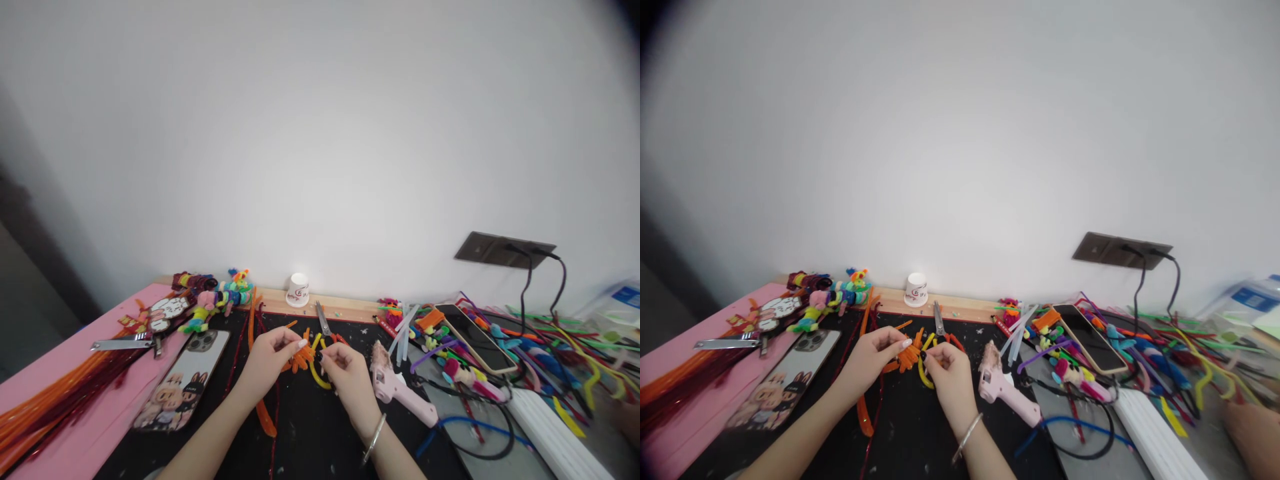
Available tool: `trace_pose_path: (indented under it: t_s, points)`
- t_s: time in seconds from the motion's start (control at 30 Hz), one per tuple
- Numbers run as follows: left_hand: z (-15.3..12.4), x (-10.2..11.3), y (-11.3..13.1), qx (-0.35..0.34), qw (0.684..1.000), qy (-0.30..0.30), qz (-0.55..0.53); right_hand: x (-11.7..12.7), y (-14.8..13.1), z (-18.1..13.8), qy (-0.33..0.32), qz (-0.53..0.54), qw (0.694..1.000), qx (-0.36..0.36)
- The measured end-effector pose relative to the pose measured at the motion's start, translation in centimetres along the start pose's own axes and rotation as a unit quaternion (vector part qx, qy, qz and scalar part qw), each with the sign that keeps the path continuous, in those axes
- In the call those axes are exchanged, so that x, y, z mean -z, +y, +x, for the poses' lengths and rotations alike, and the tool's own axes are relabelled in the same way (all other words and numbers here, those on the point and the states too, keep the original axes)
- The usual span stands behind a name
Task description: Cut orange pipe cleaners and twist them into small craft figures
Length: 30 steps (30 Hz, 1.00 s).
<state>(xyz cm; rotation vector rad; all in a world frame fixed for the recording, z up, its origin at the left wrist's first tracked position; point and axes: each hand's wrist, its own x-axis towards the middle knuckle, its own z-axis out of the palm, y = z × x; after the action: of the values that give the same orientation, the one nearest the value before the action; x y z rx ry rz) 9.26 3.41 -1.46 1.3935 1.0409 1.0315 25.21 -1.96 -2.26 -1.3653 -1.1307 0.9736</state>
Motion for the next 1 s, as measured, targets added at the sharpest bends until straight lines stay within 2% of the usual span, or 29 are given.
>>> trace_pose_path:
  t_s: [0.13,0.27,0.37,0.47,0.7,0.83,1.0]
  points:
    - [-0.1,-0.1,0.1,0.080,0.989,-0.001,-0.127,-0.3,0.3,-0.1,-0.062,0.016,0.998,-0.028]
    - [-0.5,0.1,0.0,0.123,0.965,-0.067,-0.222,-0.3,0.0,-0.1,-0.050,0.041,0.998,-0.018]
    - [-0.8,0.0,-0.1,0.147,0.957,-0.124,-0.217,-0.1,-0.3,-0.1,-0.025,0.040,0.999,-0.008]
    - [-0.9,-0.3,-0.2,0.158,0.963,-0.145,-0.165,-0.1,-0.4,-0.2,-0.036,0.050,0.998,-0.010]
    - [-0.6,-0.8,0.0,0.157,0.983,-0.059,-0.072,-0.6,0.4,-0.1,-0.061,0.086,0.994,-0.041]
    - [-0.7,-1.0,0.1,0.163,0.979,-0.052,-0.107,-0.6,0.7,0.0,-0.034,0.103,0.994,-0.027]
    - [-0.8,-0.9,-0.1,0.168,0.973,-0.054,-0.152,-0.8,0.8,-0.1,-0.054,0.098,0.993,-0.025]
